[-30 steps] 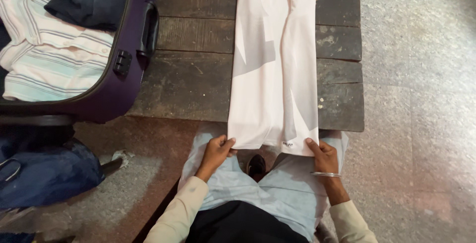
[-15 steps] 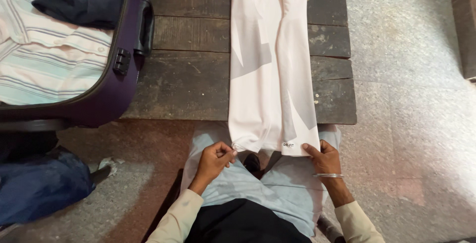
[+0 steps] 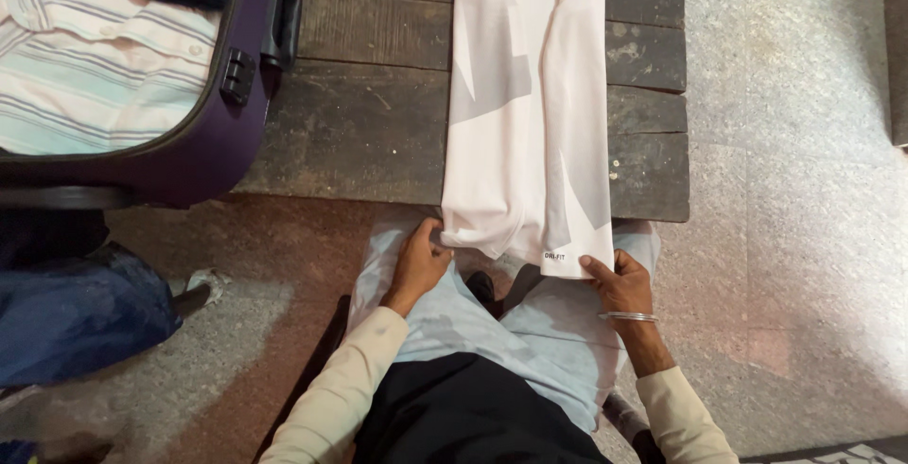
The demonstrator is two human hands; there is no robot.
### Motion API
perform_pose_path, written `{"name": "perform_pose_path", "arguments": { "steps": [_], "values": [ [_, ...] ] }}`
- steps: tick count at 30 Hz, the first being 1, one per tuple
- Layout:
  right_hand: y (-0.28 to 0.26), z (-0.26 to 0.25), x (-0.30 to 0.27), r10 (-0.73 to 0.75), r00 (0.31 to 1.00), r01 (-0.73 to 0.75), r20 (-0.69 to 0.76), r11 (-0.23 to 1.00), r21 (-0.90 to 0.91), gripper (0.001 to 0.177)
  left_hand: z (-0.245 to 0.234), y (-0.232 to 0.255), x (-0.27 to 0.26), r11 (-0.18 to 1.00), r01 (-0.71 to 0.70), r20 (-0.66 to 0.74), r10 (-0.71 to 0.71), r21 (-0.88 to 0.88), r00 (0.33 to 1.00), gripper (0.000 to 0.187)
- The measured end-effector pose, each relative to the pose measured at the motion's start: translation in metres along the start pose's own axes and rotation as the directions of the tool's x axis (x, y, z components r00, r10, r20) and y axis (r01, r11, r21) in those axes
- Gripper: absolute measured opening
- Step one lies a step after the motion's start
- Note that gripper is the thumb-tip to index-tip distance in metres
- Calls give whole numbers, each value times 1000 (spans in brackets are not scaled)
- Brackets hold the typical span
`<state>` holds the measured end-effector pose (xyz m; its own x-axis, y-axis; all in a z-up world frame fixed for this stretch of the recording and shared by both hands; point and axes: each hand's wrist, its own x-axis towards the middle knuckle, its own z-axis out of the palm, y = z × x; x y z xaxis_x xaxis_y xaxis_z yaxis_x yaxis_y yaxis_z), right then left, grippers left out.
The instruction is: The person folds several shirts and polos on a wooden table and places them into a purple suitcase.
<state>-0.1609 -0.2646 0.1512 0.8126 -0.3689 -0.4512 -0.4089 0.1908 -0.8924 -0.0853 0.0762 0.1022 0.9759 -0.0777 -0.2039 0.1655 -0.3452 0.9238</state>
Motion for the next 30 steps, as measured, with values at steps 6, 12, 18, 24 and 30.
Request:
{"name": "perform_pose_path", "arguments": {
  "steps": [6,12,18,24,30],
  "values": [
    [-2,-3,1,-5,999,0,-39,993,-121,21,-22,31,-14,972,-231,16,230,32,973,20],
    [2,-10,2,20,999,-21,-39,999,-36,22,-38,52,-38,995,-92,89,96,-43,991,24],
    [-29,9,-21,-38,996,17,-78,969,-248,21,-41,62,-53,995,-45,-48,41,-89,998,25],
    [-62,35,-47,-85,994,54,-68,927,-372,67,-44,87,-61,951,-307,-193,305,16,933,17],
    [-36,0,-62,160,975,-65,151,866,-496,25,-67,100,-71,953,-303,35,303,2,952,30]
  ]
}}
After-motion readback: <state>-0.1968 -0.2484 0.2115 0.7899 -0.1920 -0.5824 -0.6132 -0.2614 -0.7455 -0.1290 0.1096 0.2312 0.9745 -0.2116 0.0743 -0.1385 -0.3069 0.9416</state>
